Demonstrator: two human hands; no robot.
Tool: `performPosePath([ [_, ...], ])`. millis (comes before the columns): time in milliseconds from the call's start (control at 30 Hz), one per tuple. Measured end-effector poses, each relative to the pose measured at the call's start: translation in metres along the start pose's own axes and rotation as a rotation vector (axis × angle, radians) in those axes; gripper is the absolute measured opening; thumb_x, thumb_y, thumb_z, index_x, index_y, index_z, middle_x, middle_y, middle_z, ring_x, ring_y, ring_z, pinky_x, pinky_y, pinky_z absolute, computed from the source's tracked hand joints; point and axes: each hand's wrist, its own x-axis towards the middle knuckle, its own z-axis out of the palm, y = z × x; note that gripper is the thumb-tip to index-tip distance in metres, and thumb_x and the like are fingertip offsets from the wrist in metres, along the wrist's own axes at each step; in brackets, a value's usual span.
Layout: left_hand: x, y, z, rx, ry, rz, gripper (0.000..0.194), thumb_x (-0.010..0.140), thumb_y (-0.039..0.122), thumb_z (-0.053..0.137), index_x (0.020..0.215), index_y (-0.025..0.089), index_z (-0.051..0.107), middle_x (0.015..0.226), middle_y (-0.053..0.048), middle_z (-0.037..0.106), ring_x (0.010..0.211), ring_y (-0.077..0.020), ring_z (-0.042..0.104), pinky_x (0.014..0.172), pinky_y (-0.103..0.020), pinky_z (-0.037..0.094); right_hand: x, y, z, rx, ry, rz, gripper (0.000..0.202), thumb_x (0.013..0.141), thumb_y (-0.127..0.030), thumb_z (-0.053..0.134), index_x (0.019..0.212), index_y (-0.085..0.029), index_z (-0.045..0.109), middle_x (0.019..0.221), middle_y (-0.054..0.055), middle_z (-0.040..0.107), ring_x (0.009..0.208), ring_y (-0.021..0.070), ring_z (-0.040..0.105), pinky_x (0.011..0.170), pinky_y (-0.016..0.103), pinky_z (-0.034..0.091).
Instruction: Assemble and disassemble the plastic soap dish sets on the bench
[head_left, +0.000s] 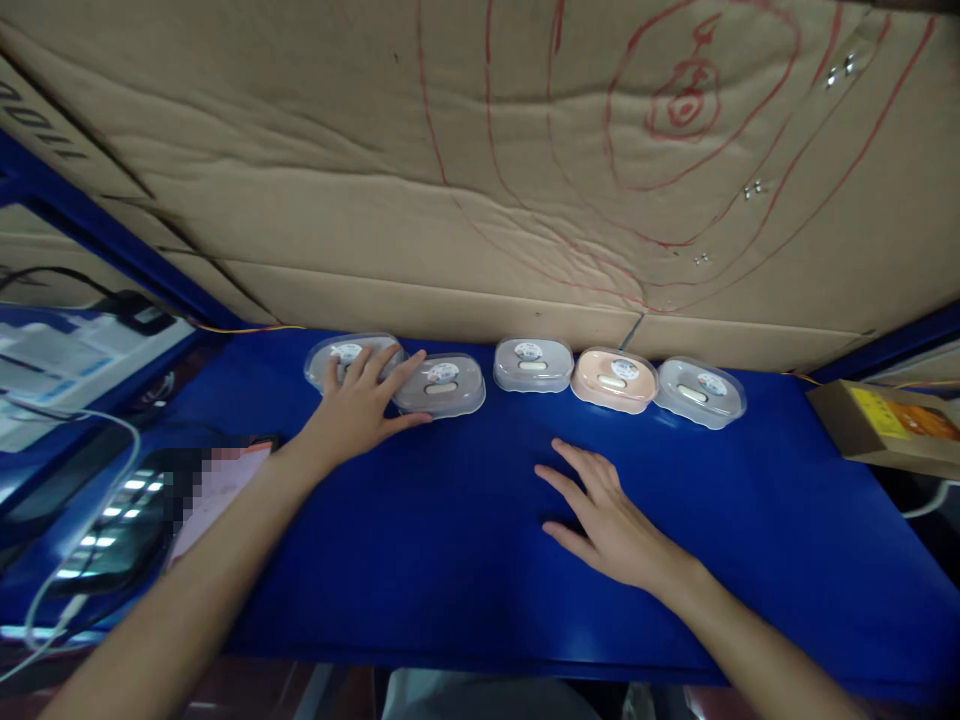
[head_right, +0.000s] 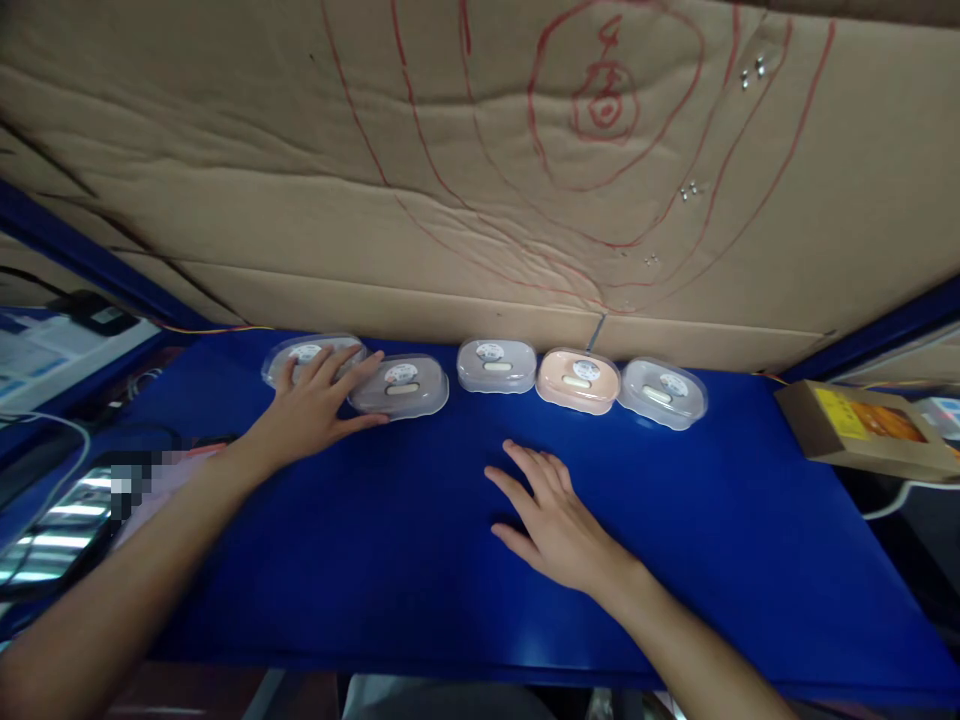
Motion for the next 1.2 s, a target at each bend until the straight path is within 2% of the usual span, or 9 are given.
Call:
performPosePath([
  [200, 0.019, 0.011, 0.002, -0.026, 0.022, 0.024, 0.068, 0.108, 0.054, 0.049, 0.167, 0.022, 0.040, 0.170, -0.022, 0.041, 0.159, -0.0445, 0.035, 0.127, -0.074, 0.013, 0.001, -0.001, -0.003, -0.001, -0.015, 0.008, 0.058, 0.107, -0.037, 0.061, 0.162, -0.023, 0.047, 0.172, 0.021, 0.040, 0.158, 0.0387, 0.043, 0.119, 0.066, 0.047],
  [367, 0.035, 0.063, 0.001, -0.077, 0.085, 0.181, 0.058, 0.109, 0.040, 0.049, 0.163, 0.020, 0.046, 0.170, -0.019, 0.044, 0.159, -0.0380, 0.039, 0.132, -0.068, 0.010, 0.002, 0.002, -0.005, -0.004, -0.002, -0.001, 0.057, 0.108, -0.037, 0.060, 0.161, -0.023, 0.047, 0.171, 0.021, 0.042, 0.157, 0.0383, 0.043, 0.121, 0.066, 0.046],
  [500, 0.059, 0.104, 0.004, -0.106, 0.073, 0.320, 0.057, 0.107, 0.030, 0.054, 0.163, 0.018, 0.047, 0.169, -0.021, 0.046, 0.158, -0.0400, 0.041, 0.130, -0.074, 0.005, 0.005, 0.011, -0.010, -0.019, 0.036, 0.057, 0.056, 0.108, -0.040, 0.059, 0.160, -0.022, 0.048, 0.170, 0.021, 0.043, 0.157, 0.0378, 0.044, 0.120, 0.064, 0.045],
  [633, 0.067, 0.124, 0.006, -0.114, 0.078, 0.344, 0.049, 0.106, 0.025, 0.056, 0.153, 0.012, 0.055, 0.158, -0.024, 0.056, 0.152, -0.0403, 0.049, 0.130, -0.074, 0.011, 0.007, 0.020, -0.017, -0.032, 0.089, 0.131, 0.055, 0.109, -0.042, 0.058, 0.160, -0.024, 0.046, 0.170, 0.020, 0.042, 0.155, 0.0386, 0.045, 0.118, 0.064, 0.046],
  [733, 0.052, 0.129, 0.002, -0.124, 0.081, 0.354, 0.041, 0.105, 0.020, 0.056, 0.144, 0.013, 0.062, 0.149, -0.023, 0.061, 0.146, -0.0400, 0.053, 0.129, -0.071, 0.024, 0.007, 0.023, -0.020, -0.038, 0.119, 0.159, 0.056, 0.109, -0.042, 0.058, 0.160, -0.026, 0.044, 0.169, 0.020, 0.043, 0.153, 0.0394, 0.046, 0.118, 0.065, 0.046],
  [867, 0.012, 0.132, -0.005, -0.203, 0.073, 0.433, 0.036, 0.099, 0.021, 0.063, 0.135, 0.017, 0.065, 0.142, -0.019, 0.059, 0.139, -0.0372, 0.056, 0.122, -0.057, 0.044, 0.005, 0.024, -0.020, -0.033, 0.125, 0.140, 0.062, 0.107, -0.044, 0.062, 0.162, -0.025, 0.041, 0.169, 0.022, 0.040, 0.157, 0.0409, 0.040, 0.120, 0.067, 0.043],
  [1033, -0.035, 0.133, -0.006, -0.572, 0.061, 0.629, 0.035, 0.096, 0.028, 0.073, 0.129, 0.023, 0.062, 0.140, -0.015, 0.054, 0.139, -0.0348, 0.053, 0.122, -0.058, 0.044, 0.003, 0.014, -0.016, 0.071, -0.007, 0.037, 0.092, 0.091, -0.055, 0.081, 0.165, -0.025, 0.036, 0.175, 0.024, 0.029, 0.162, 0.0451, 0.032, 0.122, 0.069, 0.040],
  [1100, -0.045, 0.131, -0.002, -0.684, 0.015, 0.609, 0.047, 0.094, 0.038, 0.080, 0.135, 0.025, 0.059, 0.153, -0.017, 0.047, 0.147, -0.0372, 0.048, 0.122, -0.057, 0.045, 0.002, 0.008, -0.015, 0.133, -0.079, 0.013, 0.092, 0.089, -0.053, 0.084, 0.164, -0.026, 0.038, 0.173, 0.022, 0.035, 0.158, 0.0418, 0.040, 0.121, 0.063, 0.045],
  [1200, -0.051, 0.126, 0.007, -0.811, -0.139, 0.477, 0.097, 0.082, 0.057, 0.092, 0.158, 0.030, 0.039, 0.168, -0.021, 0.034, 0.155, -0.0421, 0.040, 0.117, -0.059, 0.049, 0.000, 0.001, -0.015, 0.213, -0.123, -0.012, 0.089, 0.086, -0.051, 0.086, 0.161, -0.027, 0.042, 0.167, 0.019, 0.046, 0.153, 0.0374, 0.049, 0.119, 0.055, 0.050],
])
